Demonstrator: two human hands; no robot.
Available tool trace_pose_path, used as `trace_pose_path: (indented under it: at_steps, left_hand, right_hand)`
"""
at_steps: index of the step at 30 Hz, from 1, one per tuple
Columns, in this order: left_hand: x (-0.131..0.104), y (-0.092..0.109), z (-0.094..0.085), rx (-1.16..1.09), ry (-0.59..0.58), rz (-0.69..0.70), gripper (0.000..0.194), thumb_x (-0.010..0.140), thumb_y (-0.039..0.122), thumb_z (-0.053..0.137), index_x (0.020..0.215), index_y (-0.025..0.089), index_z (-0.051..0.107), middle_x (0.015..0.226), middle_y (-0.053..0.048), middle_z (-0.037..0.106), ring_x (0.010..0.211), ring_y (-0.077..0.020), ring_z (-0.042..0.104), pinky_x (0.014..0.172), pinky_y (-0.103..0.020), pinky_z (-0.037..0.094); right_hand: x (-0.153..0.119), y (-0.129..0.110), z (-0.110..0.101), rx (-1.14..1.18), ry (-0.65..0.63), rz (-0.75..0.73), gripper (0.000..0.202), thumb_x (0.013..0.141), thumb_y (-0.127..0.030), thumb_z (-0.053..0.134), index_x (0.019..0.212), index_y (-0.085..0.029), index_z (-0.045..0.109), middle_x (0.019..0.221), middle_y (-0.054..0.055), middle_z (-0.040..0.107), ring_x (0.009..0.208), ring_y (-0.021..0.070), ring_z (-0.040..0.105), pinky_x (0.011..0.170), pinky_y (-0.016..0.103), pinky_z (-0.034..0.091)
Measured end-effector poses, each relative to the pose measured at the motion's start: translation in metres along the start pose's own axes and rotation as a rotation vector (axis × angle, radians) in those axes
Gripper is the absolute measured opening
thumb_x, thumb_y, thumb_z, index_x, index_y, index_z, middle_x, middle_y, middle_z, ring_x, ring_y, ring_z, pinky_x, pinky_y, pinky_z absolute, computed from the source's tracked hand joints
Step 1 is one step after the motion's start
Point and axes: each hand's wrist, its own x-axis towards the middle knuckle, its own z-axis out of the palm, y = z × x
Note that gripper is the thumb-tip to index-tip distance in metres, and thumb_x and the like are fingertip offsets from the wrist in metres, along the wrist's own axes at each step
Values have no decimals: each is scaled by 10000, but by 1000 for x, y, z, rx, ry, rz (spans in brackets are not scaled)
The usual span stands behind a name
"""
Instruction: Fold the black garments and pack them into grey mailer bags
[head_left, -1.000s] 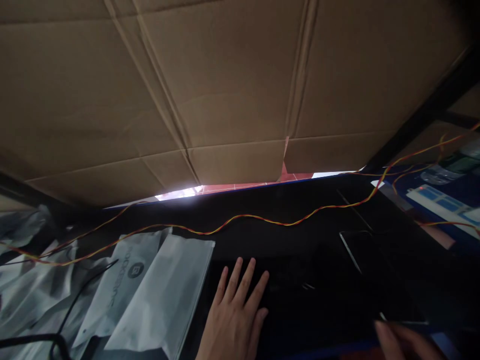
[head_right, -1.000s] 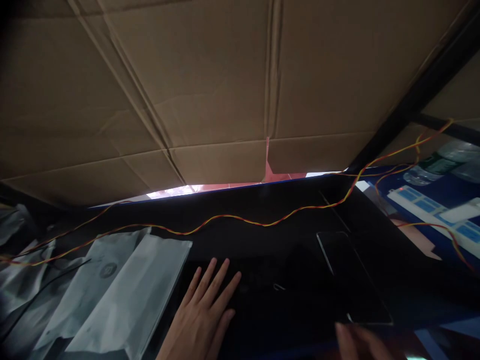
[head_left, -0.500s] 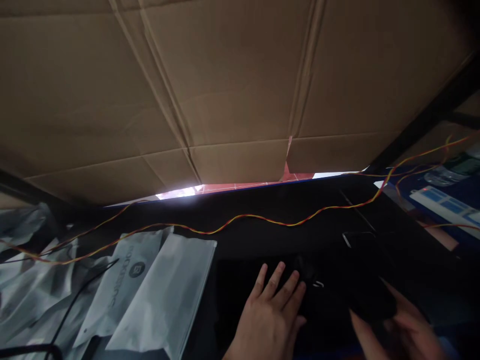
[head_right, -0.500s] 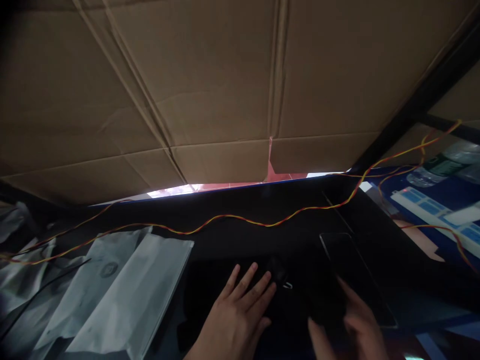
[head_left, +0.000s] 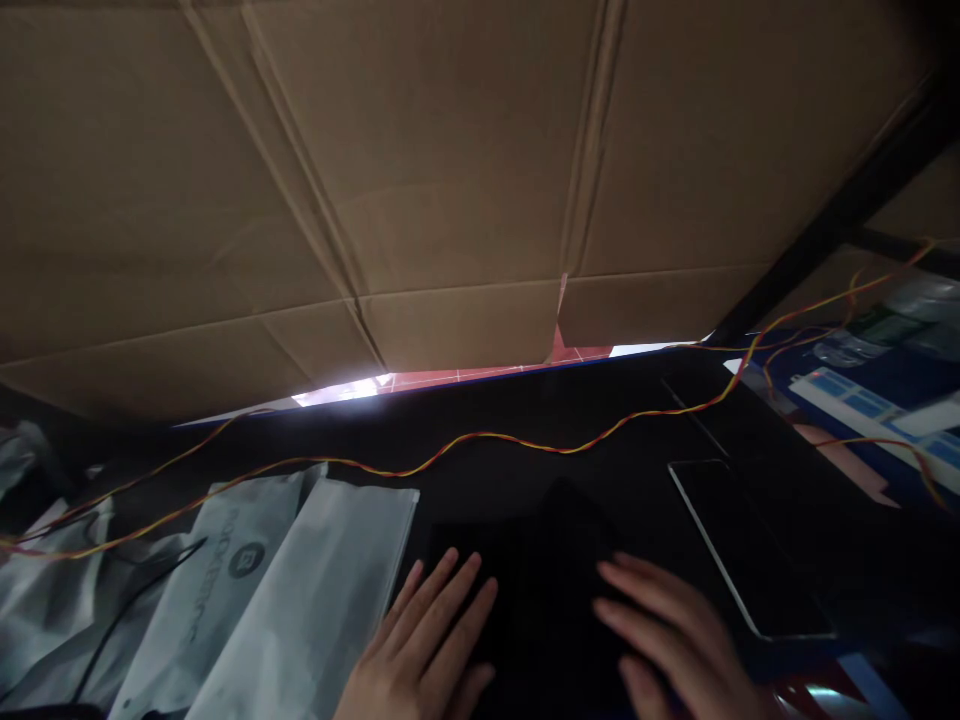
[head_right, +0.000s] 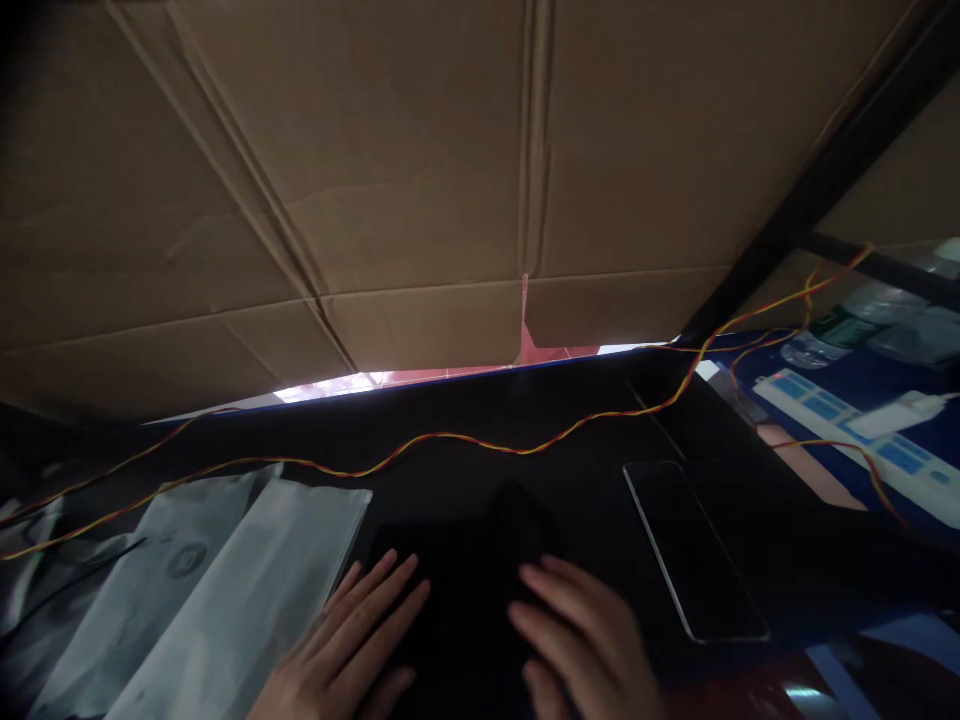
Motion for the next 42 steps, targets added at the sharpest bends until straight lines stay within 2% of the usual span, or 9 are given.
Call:
trace_pose_path:
  at_steps: [3,6,13,19,24,27,30,38,42]
  left_hand:
    - [-6,9,15,-38,-22,-10,534,1082,371,586,1584,190,561,1558,-99,635,1416,-284,643,1093,-417,623]
    - [-8,14,24,-53,-20,-16,495,1097,370,560,1547,167,593,1533,-101,657,1415,-283,643,1108,-410,613]
    - [2,18,24,-70,30,-81,463,1117,370,515,1526,168,595,1529,-73,667,1470,-276,602,1129,-423,602]
    - [2,24,23,-152,42,-137,614,1142,473,443,1618,86,443,1561,-137,632,1484,-254,588,1136,-349,585]
    - [0,29,23,-285,97,-329,583,1114,153,386,1692,135,318,1606,-120,594,1472,-146,594,1160,-260,540]
    - [-4,25,25,-312,139,-360,584,1095,125,388,1675,189,373,1584,-85,620,1450,-123,611,1139,-226,541]
    - [-7,23,25,-288,164,-330,561,1087,134,416,1644,199,436,1601,-75,605,1480,-132,584,1167,-234,518]
    - [-7,21,14,-144,153,-192,496,1071,157,498,1566,169,530,1608,-65,597,1559,-190,505,1263,-341,477]
    - [-29,-5,-12,-2,192,-292,358,1074,265,548,1417,224,643,1444,-47,712,1392,-218,657,1114,-342,608]
  right_hand:
    - [-20,10,2,-121,81,396,372,1078,-520,621,1326,-243,643,1193,120,749,999,279,773,743,390,685]
    - [-25,13,11,-113,-26,454,494,1005,-687,673,1216,-240,686,1101,107,763,913,290,787,673,386,690]
    - [-8,7,15,189,-46,633,322,1041,-573,663,1126,-262,659,1007,34,799,851,213,816,606,213,636]
    - [9,-1,-10,-93,96,288,246,1056,-397,629,1271,-300,699,1266,51,769,1053,267,783,802,384,671]
    - [28,-35,22,-199,-88,-72,317,1029,-375,646,1303,-255,752,1333,69,756,931,274,760,647,385,610]
    - [29,-51,43,-146,-122,-158,424,1077,-537,594,1316,-231,764,1298,55,779,851,241,743,577,348,577]
    - [28,-54,41,-126,-74,-190,337,1117,-404,561,1368,-278,748,1397,-25,744,940,196,738,746,322,620]
    - [28,-47,57,-290,-134,-210,507,998,-238,536,1470,-108,668,1649,105,526,1443,377,604,1011,519,641]
    - [25,-35,46,-124,-298,-236,770,1021,-420,668,1689,-112,439,1732,106,380,1556,392,480,1097,525,624]
